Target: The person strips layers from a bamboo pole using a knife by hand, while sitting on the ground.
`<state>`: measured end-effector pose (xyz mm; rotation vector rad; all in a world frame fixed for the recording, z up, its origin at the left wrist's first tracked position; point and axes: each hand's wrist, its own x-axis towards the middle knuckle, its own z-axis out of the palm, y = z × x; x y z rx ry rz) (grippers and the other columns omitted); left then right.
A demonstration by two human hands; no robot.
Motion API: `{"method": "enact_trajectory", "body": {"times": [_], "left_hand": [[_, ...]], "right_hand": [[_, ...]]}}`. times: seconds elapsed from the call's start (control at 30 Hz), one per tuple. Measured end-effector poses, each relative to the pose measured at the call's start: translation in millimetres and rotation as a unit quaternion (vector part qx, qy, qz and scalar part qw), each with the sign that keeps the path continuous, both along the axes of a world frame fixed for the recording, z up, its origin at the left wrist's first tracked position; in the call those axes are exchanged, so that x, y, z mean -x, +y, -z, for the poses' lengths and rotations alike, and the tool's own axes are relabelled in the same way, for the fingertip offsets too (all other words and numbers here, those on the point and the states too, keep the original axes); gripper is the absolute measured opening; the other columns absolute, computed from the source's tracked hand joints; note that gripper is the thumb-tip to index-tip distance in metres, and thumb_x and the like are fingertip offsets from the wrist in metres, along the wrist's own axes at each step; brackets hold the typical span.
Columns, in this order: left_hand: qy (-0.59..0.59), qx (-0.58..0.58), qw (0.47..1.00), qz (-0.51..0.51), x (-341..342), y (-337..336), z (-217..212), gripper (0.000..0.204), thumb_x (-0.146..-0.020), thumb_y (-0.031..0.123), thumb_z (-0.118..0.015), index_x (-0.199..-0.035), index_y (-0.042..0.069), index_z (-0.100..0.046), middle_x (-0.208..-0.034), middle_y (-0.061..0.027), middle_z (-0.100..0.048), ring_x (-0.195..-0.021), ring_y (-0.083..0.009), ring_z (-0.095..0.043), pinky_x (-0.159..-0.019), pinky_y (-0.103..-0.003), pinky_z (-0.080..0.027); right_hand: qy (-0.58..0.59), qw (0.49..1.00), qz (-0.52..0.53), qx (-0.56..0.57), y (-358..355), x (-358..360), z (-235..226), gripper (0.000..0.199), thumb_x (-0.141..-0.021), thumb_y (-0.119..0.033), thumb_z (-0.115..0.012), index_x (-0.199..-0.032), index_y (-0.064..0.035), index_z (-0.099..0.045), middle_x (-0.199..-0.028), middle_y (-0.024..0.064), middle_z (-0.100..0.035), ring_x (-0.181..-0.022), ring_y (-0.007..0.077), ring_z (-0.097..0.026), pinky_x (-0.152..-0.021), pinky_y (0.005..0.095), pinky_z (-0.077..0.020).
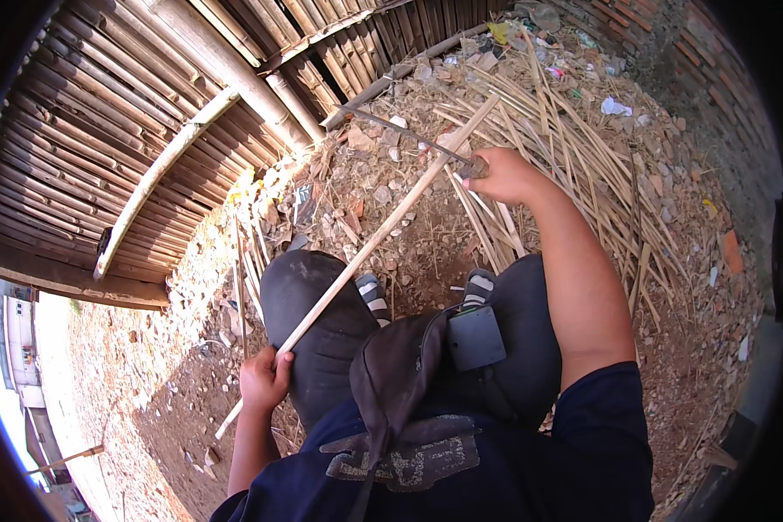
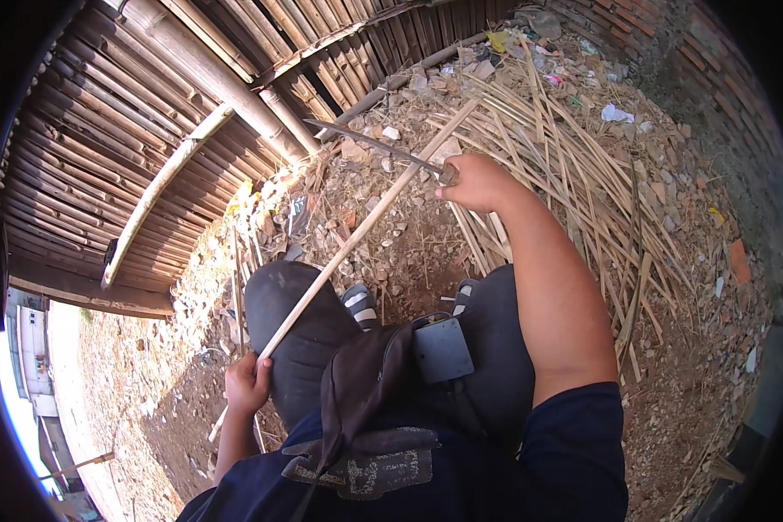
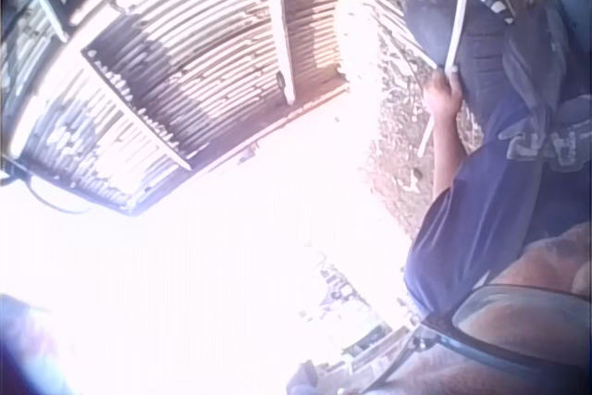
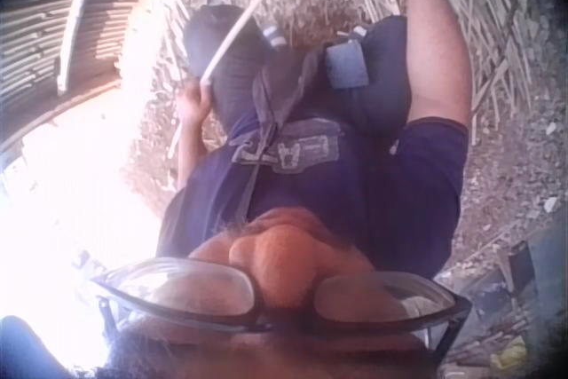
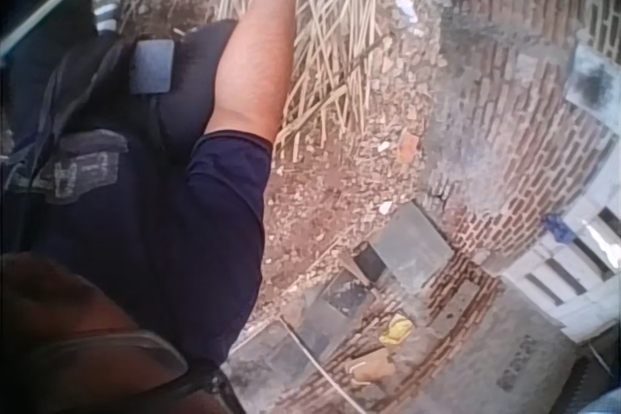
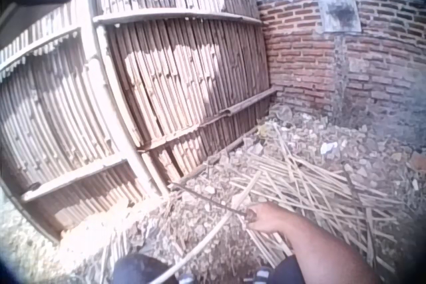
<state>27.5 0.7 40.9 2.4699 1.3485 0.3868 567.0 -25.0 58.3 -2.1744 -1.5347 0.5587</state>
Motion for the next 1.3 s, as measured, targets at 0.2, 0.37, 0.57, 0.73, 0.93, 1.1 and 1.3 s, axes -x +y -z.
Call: {"method": "enact_trajectory", "body": {"times": [0.2, 0.37, 0.57, 0.73, 0.93, 1.1, 1.3], "left_hand": [[0.004, 0.011, 1.0, -0.009, 1, 0, -1, 0.046, -0.093, 0.03, -0.071, -0.066, 0.004, -0.046, -0.057, -0.0195, -0.051, -0.052, -0.0418, -0.054, -0.05, -0.047, -0.041], [-0.001, 0.003, 1.0, -0.004, 0, 0, -1, 0.046, -0.093, 0.03, -0.071, -0.066, 0.004, -0.046, -0.057, -0.0195, -0.051, -0.052, -0.0419, -0.054, -0.05, -0.047, -0.041], [0.0, 0.004, 1.0, -0.002, 0, 1, 1, 0.046, -0.093, 0.031, -0.07, -0.065, 0.004, -0.045, -0.057, -0.0193, -0.051, -0.051, -0.0414, -0.054, -0.05, -0.047, -0.04], [-0.002, 0.006, 1.0, -0.004, 2, 1, 3, 0.046, -0.093, 0.031, -0.071, -0.066, 0.004, -0.045, -0.057, -0.0189, -0.051, -0.051, -0.0411, -0.053, -0.049, -0.046, -0.04], [-0.002, 0.002, 1.0, 0.004, 1, 1, 1, 0.046, -0.093, 0.031, -0.07, -0.066, 0.004, -0.045, -0.056, -0.0192, -0.05, -0.051, -0.0412, -0.052, -0.049, -0.046, -0.039], [-0.003, 0.002, 1.0, 0.0, -1, 0, -1, 0.046, -0.093, 0.031, -0.07, -0.066, 0.003, -0.045, -0.056, -0.0199, -0.049, -0.051, -0.0422, -0.052, -0.049, -0.047, -0.039], [0.007, -0.008, 1.0, 0.009, 1, 2, 2, 0.046, -0.094, 0.03, -0.07, -0.066, 0.003, -0.045, -0.057, -0.021, -0.051, -0.052, -0.0436, -0.054, -0.049, -0.048, -0.04]], "right_hand": [[0.039, 0.999, -0.003, 0.038, 1, -1, -5, 0.059, -0.081, -0.037, -0.079, -0.124, 0.0016, -0.065, -0.116, 0.0256, -0.069, -0.11, 0.0389, -0.066, -0.095, 0.0435, -0.0513], [0.026, 0.999, -0.004, 0.029, 0, 0, -7, 0.062, -0.081, -0.039, -0.079, -0.125, 0.002, -0.065, -0.118, 0.0258, -0.068, -0.112, 0.0393, -0.065, -0.097, 0.043, -0.051], [0.013, 1.0, 0.004, -0.003, -2, -2, 3, 0.06, -0.081, -0.039, -0.08, -0.122, 0.0026, -0.066, -0.115, 0.0257, -0.068, -0.11, 0.0397, -0.066, -0.095, 0.0435, -0.0512], [0.023, 0.999, -0.003, 0.026, 0, -1, -7, 0.061, -0.081, -0.039, -0.08, -0.122, 0.0039, -0.065, -0.115, 0.0262, -0.068, -0.109, 0.0397, -0.066, -0.095, 0.0436, -0.051], [0.034, 0.999, -0.006, 0.016, -2, -4, -1, 0.064, -0.081, -0.039, -0.079, -0.125, 0.0045, -0.063, -0.117, 0.0271, -0.068, -0.111, 0.0398, -0.066, -0.096, 0.0432, -0.0505], [0.026, 1.0, -0.004, 0.015, -1, -2, -3, 0.064, -0.082, -0.04, -0.079, -0.125, 0.0049, -0.063, -0.116, 0.027, -0.068, -0.11, 0.04, -0.066, -0.095, 0.043, -0.0508], [0.051, 0.998, -0.004, 0.042, -2, -1, -9, 0.065, -0.082, -0.042, -0.079, -0.123, 0.0053, -0.063, -0.114, 0.0265, -0.069, -0.108, 0.0394, -0.067, -0.093, 0.0428, -0.0516]]}}
